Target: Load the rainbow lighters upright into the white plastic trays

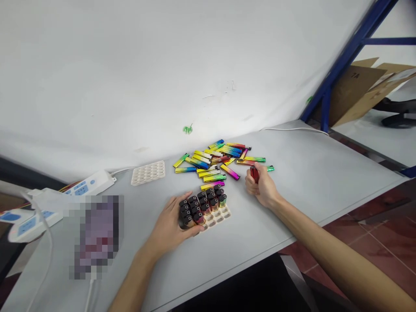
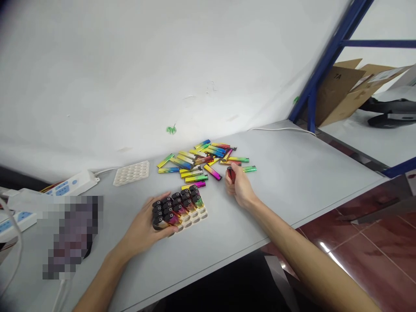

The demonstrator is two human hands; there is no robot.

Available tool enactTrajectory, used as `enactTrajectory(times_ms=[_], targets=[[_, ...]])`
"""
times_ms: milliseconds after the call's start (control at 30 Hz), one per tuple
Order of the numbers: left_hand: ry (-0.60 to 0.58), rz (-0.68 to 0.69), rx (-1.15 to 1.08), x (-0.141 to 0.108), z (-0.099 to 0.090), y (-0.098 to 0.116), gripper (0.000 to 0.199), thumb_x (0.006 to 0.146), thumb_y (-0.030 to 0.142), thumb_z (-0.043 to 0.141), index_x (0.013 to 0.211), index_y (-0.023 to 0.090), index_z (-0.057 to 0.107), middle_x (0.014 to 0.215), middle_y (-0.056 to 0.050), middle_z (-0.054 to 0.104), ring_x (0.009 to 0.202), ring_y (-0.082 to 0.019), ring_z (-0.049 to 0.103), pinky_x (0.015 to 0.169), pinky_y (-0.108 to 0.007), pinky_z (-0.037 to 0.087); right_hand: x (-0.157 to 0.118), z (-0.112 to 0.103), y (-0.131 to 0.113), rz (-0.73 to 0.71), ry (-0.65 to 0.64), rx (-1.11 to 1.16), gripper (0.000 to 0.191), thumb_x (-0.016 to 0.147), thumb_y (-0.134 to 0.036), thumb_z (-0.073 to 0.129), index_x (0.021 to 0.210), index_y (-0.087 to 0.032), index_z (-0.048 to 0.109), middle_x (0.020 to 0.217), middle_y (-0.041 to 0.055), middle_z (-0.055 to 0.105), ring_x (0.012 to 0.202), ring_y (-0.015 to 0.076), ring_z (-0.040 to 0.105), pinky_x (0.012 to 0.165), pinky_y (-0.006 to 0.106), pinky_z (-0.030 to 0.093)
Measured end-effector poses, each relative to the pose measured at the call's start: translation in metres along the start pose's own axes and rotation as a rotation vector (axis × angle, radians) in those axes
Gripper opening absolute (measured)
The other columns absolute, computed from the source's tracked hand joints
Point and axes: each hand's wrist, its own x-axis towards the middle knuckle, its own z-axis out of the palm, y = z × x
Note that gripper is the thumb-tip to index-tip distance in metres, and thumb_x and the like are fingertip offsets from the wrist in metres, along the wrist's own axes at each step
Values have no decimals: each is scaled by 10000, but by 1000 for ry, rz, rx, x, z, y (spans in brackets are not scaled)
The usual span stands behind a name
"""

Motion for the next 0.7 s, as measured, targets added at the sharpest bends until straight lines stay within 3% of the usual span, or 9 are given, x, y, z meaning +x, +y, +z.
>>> enactTrajectory(times_ms=[133,300,400,467,533,600,700], targets=[[14,-3,-2,0,-1,1,851,749,535,755,1457,287,353,1427,-64,529,1341,-302,443,1087,-477,422,1,0,2,0,22,-15,523,930,-517,369,503,-217,333,439,-74,174,411,76,70,395,236,75],[9,0,-27,1,-1,1,859,737,535,762,1455,273,371,1427,-79,525,1339,-307,450,1092,-479,419,1,1,6,-40,-3,-72,550,931,-644,343,606,-212,441,488,-75,217,419,84,133,417,241,131],[14,2,-39,1,0,1,861,739,547,758,1455,263,374,1422,-88,525,1341,-304,448,1097,-474,412,-4,0,8,-175,-29,-275,514,941,-643,361,736,-206,534,596,-31,405,493,112,346,484,262,301],[20,12,-42,1,0,1,853,736,549,759,1448,263,385,1418,-84,531,1341,-301,449,1097,-468,411,-13,0,8,-314,-24,-472,415,940,-582,460,797,-206,566,733,6,526,656,144,486,619,286,397],[29,27,-38,1,0,1,850,731,541,765,1441,259,394,1416,-79,536,1336,-299,453,1097,-463,411,-26,0,5,-445,-15,-641,306,906,-506,583,823,-211,586,827,20,572,780,166,521,715,301,414],[36,40,-29,1,0,1,845,733,535,766,1439,256,394,1417,-74,539,1330,-295,458,1099,-462,408,-42,2,0,-530,-35,-734,240,873,-448,659,839,-217,603,823,17,580,767,165,515,708,302,414],[45,55,-23,1,0,1,840,733,540,765,1434,255,400,1413,-75,543,1320,-296,466,1094,-468,409,-66,13,-9,-532,-141,-789,197,883,-413,667,899,-219,639,796,16,613,705,153,536,647,290,431]])
